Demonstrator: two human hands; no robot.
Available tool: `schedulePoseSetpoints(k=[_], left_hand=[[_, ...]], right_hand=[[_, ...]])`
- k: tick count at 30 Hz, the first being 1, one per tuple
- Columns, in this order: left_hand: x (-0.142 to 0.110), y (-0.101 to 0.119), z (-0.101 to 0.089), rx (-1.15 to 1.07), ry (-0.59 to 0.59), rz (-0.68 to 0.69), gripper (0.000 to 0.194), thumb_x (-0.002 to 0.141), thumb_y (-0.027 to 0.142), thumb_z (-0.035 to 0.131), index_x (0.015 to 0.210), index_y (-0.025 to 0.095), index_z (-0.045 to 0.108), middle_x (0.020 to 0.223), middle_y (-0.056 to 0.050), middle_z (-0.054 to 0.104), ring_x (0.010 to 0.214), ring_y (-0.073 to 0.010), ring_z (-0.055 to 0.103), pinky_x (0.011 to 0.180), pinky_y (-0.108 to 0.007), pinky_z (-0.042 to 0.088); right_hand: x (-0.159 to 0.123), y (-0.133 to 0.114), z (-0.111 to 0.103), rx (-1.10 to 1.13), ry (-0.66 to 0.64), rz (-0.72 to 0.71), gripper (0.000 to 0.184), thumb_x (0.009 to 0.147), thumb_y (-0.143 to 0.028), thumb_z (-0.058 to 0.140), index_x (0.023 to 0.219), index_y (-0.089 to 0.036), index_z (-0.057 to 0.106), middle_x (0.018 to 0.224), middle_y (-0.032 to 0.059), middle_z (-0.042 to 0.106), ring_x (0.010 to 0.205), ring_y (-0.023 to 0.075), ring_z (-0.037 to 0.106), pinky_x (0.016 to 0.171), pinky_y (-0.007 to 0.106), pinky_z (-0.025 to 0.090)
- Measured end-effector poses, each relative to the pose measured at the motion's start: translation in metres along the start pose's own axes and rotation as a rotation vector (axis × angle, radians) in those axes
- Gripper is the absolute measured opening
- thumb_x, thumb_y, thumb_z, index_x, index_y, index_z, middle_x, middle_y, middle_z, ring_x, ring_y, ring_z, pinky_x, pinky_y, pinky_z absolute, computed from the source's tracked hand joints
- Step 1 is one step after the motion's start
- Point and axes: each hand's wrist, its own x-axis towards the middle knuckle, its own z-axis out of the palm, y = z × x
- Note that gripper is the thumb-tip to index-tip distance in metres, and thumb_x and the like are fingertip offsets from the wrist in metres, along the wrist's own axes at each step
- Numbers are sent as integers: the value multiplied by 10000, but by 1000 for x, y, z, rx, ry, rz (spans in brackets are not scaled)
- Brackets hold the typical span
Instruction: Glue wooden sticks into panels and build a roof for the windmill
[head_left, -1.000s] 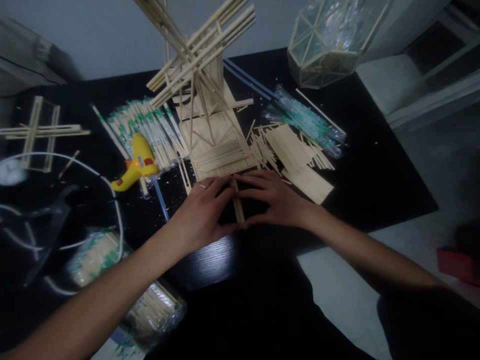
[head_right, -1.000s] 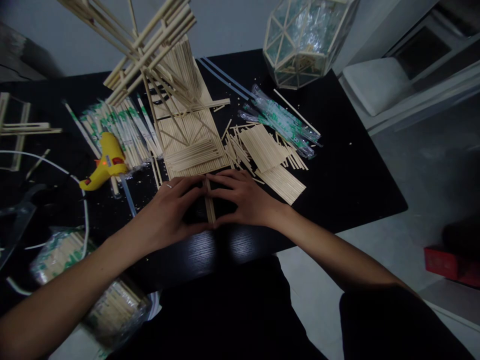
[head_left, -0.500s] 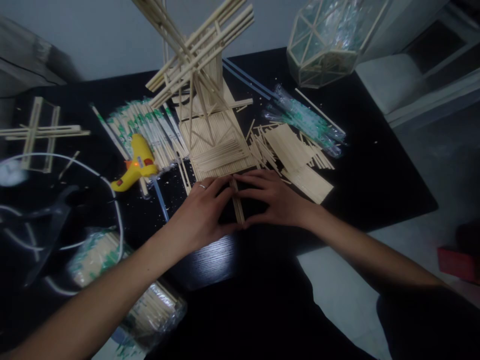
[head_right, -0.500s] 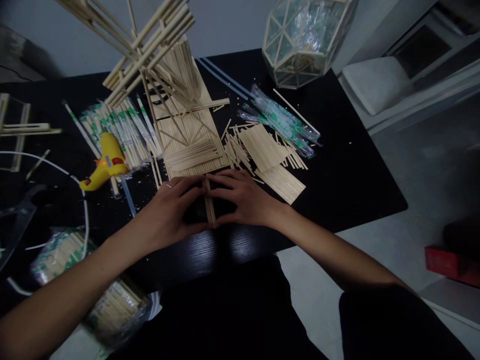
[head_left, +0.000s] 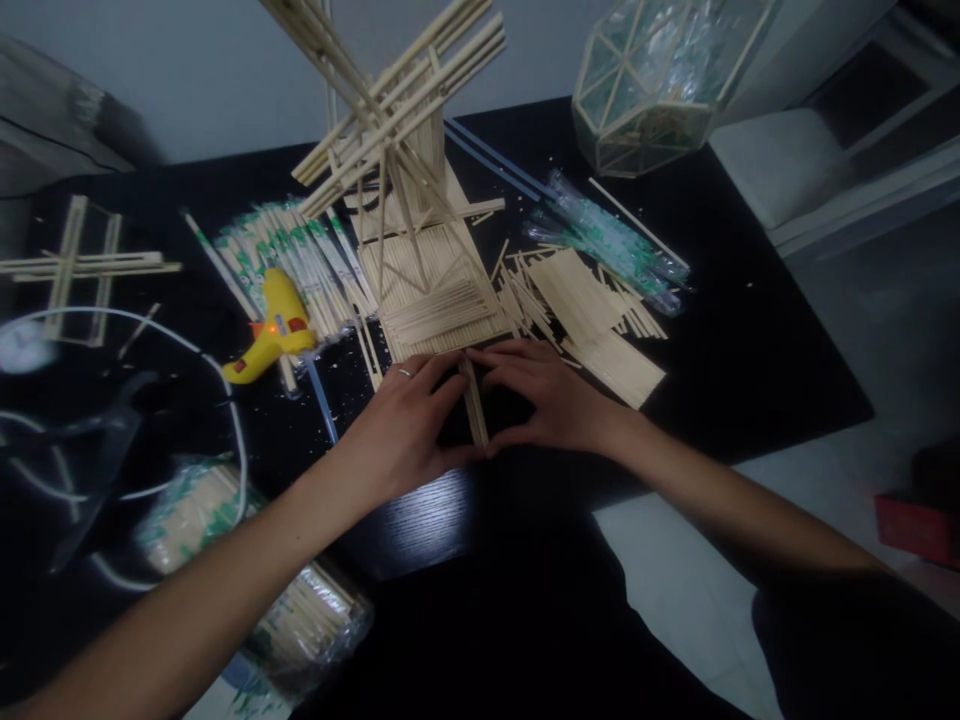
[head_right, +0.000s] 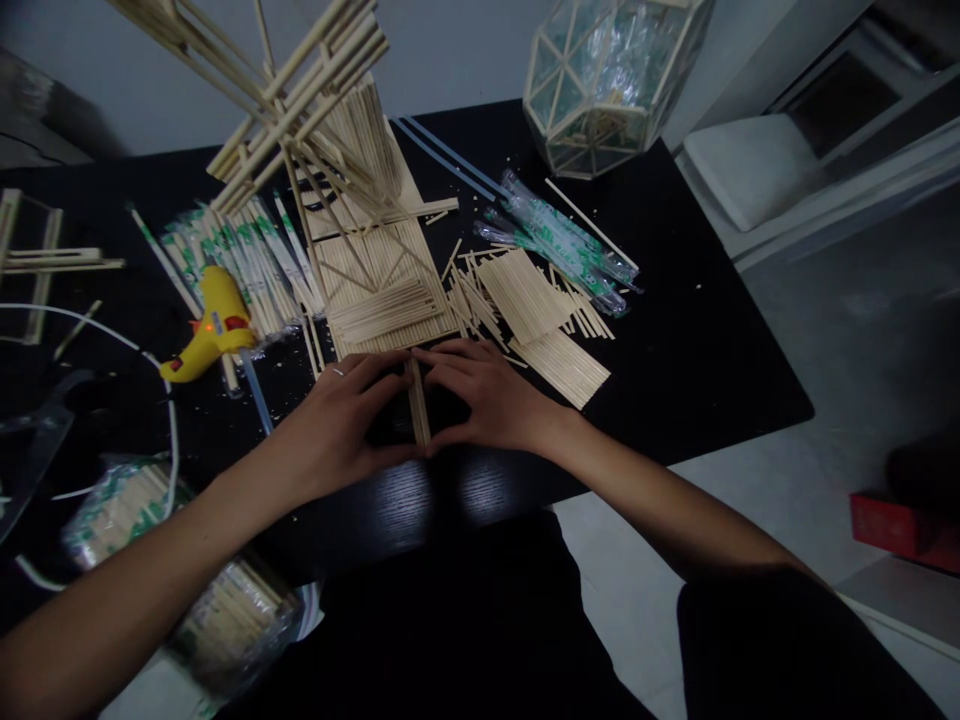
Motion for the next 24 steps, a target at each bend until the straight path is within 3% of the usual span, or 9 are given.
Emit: schedulePoseSetpoints(k=[16,20,24], left_hand=[[-1,0,0,11,-12,-3,616,900,560,781,1337,164,603,1503,-203,565,1365,-400,557,1129,-594,471],[-3,1,-5,14,-45,0,579,916,525,764,1322,145,603,1508,-216,549,1373,-409,544,1129,-594,471],[-3,2,-9,16,-63,0,427,982,369,659,1335,138,593,1514,-206,541,1373,-385,540,1144,-580,462]], right_hand=[[-2,1,-1,-6,5,-40,602,768,-594,901,1241,-254,750,1555,103,625,1440,353,538,1170,566,445],[-1,-2,-8,31,-15,-43,417,858,-482,860,1187,-248,756,1562,99,617,1453,338,523,1182,575,440],[-1,-4,-9,33,-15,-39,283,909,-373,813,1160,-253,758,1559,89,620,1448,317,526,1181,571,447]])
